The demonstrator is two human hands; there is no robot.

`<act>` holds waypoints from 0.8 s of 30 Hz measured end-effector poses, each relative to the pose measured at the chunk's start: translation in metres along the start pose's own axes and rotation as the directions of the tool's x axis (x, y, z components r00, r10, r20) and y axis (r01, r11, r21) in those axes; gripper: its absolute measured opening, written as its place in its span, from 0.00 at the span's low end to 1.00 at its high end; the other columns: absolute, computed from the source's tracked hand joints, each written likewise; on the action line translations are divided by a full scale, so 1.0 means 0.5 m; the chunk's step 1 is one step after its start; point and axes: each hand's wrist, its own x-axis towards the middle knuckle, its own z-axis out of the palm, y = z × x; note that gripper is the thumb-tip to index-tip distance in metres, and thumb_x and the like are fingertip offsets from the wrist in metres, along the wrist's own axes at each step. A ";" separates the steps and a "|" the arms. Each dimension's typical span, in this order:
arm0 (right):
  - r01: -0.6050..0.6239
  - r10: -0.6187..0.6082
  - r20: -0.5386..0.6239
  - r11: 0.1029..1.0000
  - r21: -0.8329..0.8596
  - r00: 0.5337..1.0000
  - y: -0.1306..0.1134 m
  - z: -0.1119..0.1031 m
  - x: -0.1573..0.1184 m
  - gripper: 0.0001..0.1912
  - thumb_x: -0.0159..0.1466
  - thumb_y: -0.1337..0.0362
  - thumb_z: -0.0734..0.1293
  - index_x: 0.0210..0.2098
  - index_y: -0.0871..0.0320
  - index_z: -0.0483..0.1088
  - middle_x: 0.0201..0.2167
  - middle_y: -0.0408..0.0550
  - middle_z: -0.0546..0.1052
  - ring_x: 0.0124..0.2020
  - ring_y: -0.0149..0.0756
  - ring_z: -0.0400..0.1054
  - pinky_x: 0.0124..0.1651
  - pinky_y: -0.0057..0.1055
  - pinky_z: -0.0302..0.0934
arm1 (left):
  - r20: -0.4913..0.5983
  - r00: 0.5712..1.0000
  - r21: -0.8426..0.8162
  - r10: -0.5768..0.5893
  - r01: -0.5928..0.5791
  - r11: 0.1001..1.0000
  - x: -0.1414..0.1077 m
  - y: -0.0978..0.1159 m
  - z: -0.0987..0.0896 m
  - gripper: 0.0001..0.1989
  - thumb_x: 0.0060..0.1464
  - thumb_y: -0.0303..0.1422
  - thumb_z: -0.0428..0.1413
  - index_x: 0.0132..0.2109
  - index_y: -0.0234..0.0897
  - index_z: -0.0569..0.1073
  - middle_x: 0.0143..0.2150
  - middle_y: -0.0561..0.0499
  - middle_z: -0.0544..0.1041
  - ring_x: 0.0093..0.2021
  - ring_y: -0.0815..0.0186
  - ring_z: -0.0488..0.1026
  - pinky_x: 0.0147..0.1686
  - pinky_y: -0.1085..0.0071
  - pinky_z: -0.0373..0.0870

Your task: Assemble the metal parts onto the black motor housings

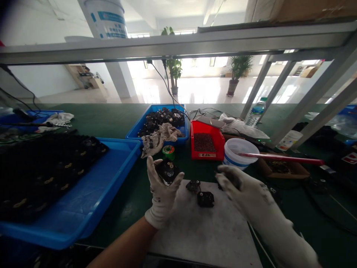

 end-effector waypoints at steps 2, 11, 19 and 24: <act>0.132 -0.080 0.186 0.949 -0.285 0.979 -0.065 0.085 0.060 0.24 0.65 0.51 0.70 0.57 0.52 0.77 0.44 0.51 0.84 0.39 0.49 0.81 0.42 0.45 0.78 | -0.077 0.997 0.015 0.002 -0.001 1.000 0.010 0.000 -0.004 0.52 0.58 0.51 0.65 0.76 0.41 0.44 0.64 0.31 0.65 0.57 0.48 0.73 0.52 0.47 0.77; 0.348 -0.045 0.499 0.770 -0.534 0.865 -0.178 0.417 0.390 0.24 0.71 0.56 0.71 0.64 0.56 0.68 0.65 0.56 0.69 0.61 0.52 0.69 0.61 0.55 0.67 | -0.267 0.963 0.078 0.020 0.001 0.997 0.030 -0.028 0.008 0.51 0.58 0.54 0.63 0.76 0.36 0.50 0.52 0.38 0.71 0.51 0.49 0.74 0.47 0.52 0.78; 0.321 0.016 0.429 0.636 -0.701 0.903 -0.177 0.509 0.471 0.18 0.73 0.57 0.70 0.59 0.58 0.71 0.57 0.53 0.75 0.53 0.46 0.74 0.54 0.49 0.72 | -0.257 0.965 0.052 -0.057 0.073 0.996 0.033 -0.028 0.017 0.49 0.59 0.53 0.62 0.76 0.38 0.49 0.53 0.37 0.72 0.52 0.49 0.72 0.47 0.50 0.77; 0.243 -0.055 0.265 0.606 -0.757 0.963 -0.194 0.490 0.550 0.20 0.73 0.56 0.70 0.60 0.58 0.71 0.60 0.54 0.74 0.56 0.48 0.73 0.58 0.52 0.70 | -0.218 0.967 0.015 -0.129 0.136 0.991 0.029 -0.023 0.017 0.50 0.59 0.52 0.63 0.77 0.38 0.48 0.55 0.37 0.71 0.53 0.50 0.72 0.49 0.51 0.77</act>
